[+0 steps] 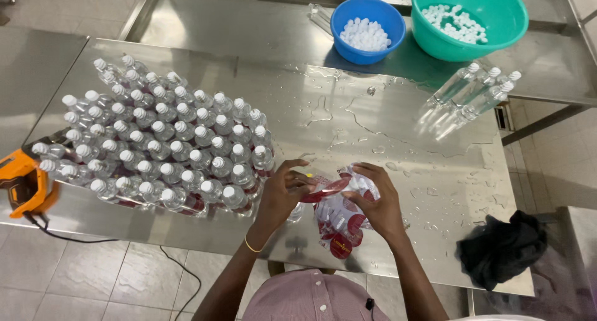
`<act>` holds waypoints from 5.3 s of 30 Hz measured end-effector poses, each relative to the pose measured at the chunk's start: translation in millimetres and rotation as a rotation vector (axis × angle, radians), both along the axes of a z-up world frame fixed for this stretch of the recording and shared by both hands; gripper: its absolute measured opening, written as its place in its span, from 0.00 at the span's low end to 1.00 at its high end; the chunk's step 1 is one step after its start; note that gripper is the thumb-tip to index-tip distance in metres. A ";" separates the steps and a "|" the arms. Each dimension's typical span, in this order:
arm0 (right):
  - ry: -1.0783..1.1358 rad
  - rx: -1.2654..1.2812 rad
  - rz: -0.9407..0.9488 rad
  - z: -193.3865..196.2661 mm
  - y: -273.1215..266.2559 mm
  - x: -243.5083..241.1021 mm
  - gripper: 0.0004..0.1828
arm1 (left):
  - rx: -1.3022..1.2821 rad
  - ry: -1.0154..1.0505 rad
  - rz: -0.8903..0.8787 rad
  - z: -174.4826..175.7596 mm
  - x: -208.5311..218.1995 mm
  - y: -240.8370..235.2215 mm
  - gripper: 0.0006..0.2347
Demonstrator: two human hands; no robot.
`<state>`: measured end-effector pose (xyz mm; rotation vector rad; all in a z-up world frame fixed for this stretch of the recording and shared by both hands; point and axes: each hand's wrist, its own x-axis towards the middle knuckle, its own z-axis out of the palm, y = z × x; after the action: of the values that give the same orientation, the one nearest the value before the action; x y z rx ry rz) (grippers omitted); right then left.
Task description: The person repeatedly picks up clear plastic bottles from a stack, applies a red and white label to each bottle, and places the labeled bottles onto a separate stack on the metal table. The person handles the bottles and labels by hand throughout the process.
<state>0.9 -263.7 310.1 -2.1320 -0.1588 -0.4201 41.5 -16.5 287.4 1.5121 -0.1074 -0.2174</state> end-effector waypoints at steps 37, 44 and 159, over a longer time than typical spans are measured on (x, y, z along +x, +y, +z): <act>0.196 0.491 -0.026 -85.6 82.4 27.6 0.25 | -0.010 0.006 0.248 -35.4 -10.4 14.8 0.39; 0.253 0.384 0.012 -99.1 78.2 37.5 0.23 | -0.195 0.059 0.178 -89.9 -23.4 30.8 0.35; 0.307 0.228 -0.583 -200.5 -256.6 50.2 0.28 | -0.273 0.681 0.166 -358.6 -83.5 -11.8 0.29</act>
<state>51.1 -520.3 109.6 -1.9594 0.6693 -0.4116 -42.0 -28.3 -71.2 1.1033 0.5106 -0.5485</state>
